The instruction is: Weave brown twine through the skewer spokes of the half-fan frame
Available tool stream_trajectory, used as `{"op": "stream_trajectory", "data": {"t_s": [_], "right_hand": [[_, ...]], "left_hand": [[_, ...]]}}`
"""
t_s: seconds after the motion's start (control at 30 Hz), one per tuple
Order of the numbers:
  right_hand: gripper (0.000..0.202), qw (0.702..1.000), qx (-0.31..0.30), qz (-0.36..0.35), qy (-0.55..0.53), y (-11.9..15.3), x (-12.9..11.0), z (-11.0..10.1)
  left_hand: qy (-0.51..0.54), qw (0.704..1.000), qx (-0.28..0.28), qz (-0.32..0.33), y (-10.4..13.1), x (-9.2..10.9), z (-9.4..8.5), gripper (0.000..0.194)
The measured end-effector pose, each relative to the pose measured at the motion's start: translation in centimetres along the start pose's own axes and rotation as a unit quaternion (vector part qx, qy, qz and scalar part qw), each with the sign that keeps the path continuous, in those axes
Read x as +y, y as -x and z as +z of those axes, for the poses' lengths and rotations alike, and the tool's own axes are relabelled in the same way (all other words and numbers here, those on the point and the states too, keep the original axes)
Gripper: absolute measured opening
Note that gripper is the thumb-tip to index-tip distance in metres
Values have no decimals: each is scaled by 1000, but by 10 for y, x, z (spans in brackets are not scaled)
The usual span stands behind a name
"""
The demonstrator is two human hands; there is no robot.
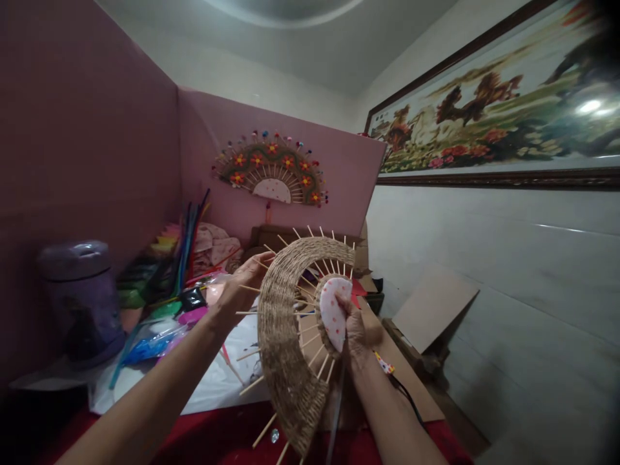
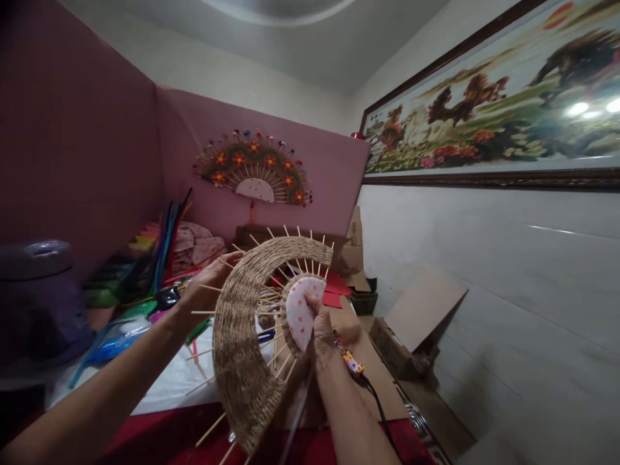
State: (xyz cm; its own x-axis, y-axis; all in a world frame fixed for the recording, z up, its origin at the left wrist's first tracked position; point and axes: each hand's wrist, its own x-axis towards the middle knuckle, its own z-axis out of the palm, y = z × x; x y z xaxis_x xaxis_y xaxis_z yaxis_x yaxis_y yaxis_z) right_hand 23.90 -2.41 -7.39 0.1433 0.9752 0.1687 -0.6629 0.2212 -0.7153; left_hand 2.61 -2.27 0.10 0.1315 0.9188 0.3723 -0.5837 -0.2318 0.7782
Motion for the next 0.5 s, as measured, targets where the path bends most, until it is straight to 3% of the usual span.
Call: {"op": "stream_trajectory", "data": {"t_s": [0.07,0.23,0.5], "right_hand": [[27,1000,8,13,8,-1,1,0],[35,998,36,48,22,0,1,3],[34,993,60,98,-5,3,3,6]], "left_hand": [[17,1000,1,-18,1,-4,0,33],[-3,998,66,-3,11,-11,-13,31],[-44,996,79,17,19,-15,-25,27]]}}
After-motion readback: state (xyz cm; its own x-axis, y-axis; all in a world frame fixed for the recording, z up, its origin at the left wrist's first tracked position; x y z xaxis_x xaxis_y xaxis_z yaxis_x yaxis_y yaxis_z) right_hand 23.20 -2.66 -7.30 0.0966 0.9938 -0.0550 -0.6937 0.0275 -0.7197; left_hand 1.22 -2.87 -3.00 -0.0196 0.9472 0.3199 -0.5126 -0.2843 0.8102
